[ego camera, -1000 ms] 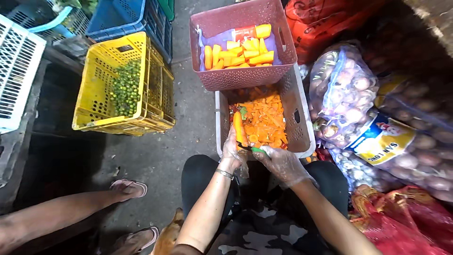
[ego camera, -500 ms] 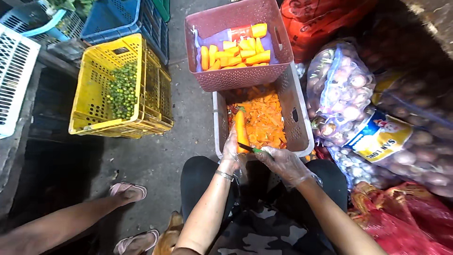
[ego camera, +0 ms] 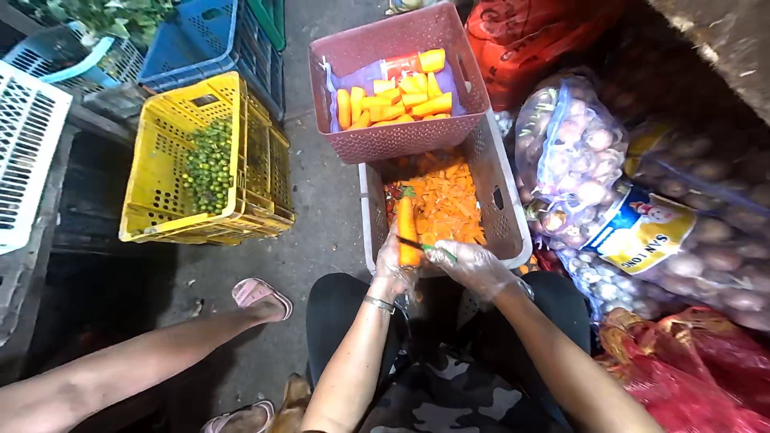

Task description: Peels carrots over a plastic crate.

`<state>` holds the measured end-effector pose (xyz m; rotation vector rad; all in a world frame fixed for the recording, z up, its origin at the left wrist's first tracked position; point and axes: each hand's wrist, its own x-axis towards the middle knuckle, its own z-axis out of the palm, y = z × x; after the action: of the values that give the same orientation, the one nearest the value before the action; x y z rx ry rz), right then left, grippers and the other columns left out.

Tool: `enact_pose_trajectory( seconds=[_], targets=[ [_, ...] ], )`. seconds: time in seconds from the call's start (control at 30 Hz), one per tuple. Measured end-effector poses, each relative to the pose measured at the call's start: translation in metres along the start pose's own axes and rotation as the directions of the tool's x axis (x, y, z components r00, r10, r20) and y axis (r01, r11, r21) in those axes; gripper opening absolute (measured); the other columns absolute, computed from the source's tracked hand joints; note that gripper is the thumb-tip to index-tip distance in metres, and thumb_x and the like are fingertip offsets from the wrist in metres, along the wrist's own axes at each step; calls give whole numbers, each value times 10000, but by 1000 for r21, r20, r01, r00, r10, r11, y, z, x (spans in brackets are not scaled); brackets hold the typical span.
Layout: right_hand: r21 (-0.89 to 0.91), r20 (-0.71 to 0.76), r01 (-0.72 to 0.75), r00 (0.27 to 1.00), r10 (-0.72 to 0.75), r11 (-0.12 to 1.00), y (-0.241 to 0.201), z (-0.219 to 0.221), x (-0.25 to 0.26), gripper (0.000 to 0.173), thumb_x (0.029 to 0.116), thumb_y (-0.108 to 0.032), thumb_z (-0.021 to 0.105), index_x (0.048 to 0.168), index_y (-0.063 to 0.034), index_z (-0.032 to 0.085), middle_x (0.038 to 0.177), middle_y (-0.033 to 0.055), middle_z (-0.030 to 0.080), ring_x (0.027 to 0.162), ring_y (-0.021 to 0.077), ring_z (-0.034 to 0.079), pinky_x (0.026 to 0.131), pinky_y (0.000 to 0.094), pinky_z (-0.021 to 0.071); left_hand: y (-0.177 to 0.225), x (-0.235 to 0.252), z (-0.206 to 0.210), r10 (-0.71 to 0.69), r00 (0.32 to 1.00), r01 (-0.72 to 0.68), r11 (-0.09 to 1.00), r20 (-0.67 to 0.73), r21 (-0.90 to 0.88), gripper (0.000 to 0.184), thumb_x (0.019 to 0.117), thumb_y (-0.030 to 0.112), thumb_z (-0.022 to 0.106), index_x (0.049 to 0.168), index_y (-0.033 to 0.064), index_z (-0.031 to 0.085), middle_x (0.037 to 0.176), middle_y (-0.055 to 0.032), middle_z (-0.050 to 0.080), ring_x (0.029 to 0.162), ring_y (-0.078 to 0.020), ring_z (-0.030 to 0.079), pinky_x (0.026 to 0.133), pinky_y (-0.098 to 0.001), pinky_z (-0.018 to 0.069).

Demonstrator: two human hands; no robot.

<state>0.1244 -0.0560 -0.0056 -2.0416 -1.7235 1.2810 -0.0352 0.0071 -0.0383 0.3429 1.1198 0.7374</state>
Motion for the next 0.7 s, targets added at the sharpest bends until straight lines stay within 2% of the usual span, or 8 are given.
enact_pose_trajectory(
  seconds=[0.1, 0.17, 0.3, 0.37, 0.47, 0.53, 0.63, 0.7],
  targets=[
    [-40, -61, 54, 997, -56, 998, 7, 8, -16, 643, 1040, -631, 384, 1115, -68, 684, 907, 178, 696, 922, 342, 694, 827, 572, 526, -2, 1, -1, -2, 1000, 2, 999, -6, 35, 441, 1099, 460, 330, 1249, 129, 578, 893, -67, 636, 731, -159, 636, 627, -312, 553],
    [-62, -89, 25, 996, -31, 998, 7, 10, -13, 643, 1042, -634, 385, 1123, -65, 676, 901, 183, 695, 920, 356, 693, 823, 576, 523, -4, 0, 2, -19, 1000, 20, 999, -6, 46, 450, 1094, 474, 337, 1212, 121, 590, 866, -74, 639, 700, -162, 636, 593, -312, 550],
    [-88, -91, -83, 993, 75, 993, 13, 1, 16, 556, 1075, -564, 388, 1268, -108, 640, 1045, 208, 712, 1050, 395, 688, 905, 622, 511, -7, 1, 1, -44, 996, 44, 999, 73, 8, 472, 1098, 472, 320, 1183, 88, 581, 821, -99, 635, 658, -185, 637, 565, -321, 559],
    [-72, -148, -110, 984, 99, 991, 21, -3, 33, 549, 1065, -586, 395, 1253, -131, 638, 1030, 195, 709, 1034, 393, 686, 881, 632, 516, -7, 2, 0, -53, 993, 55, 998, 107, -12, 492, 1104, 466, 292, 1174, 69, 574, 813, -107, 632, 652, -191, 639, 561, -319, 563],
    [-13, -185, -153, 972, 148, 988, 20, -8, 44, 530, 1070, -573, 390, 1283, -155, 636, 1095, 194, 710, 1077, 396, 678, 908, 645, 510, -6, 4, -2, -67, 985, 74, 997, 160, -38, 501, 1107, 461, 273, 1173, 62, 569, 814, -110, 626, 646, -189, 637, 551, -316, 563],
    [69, -193, -237, 950, 246, 969, 29, -12, 53, 544, 1082, -550, 385, 1345, -137, 622, 1218, 224, 686, 1172, 421, 644, 974, 673, 474, -6, -2, -1, -81, 977, 81, 997, 198, 6, 489, 1112, 447, 276, 1179, 59, 567, 820, -104, 629, 656, -185, 639, 564, -310, 566],
    [94, -166, -392, 900, 402, 915, 50, -18, 59, 586, 1087, -537, 380, 1380, -79, 597, 1308, 256, 644, 1239, 448, 604, 1009, 682, 446, -5, -6, 0, -69, 980, 61, 997, 185, 47, 473, 1116, 427, 277, 1221, 61, 559, 831, -104, 642, 664, -182, 654, 567, -302, 572],
    [108, -193, -396, 892, 410, 912, 49, -25, 45, 609, 1089, -544, 361, 1412, -74, 574, 1324, 253, 637, 1252, 442, 597, 1025, 675, 438, -5, -1, -2, -49, 981, 46, 999, 188, 19, 482, 1112, 448, 275, 1256, 76, 545, 837, -107, 638, 653, -187, 649, 549, -308, 569]
  ],
)
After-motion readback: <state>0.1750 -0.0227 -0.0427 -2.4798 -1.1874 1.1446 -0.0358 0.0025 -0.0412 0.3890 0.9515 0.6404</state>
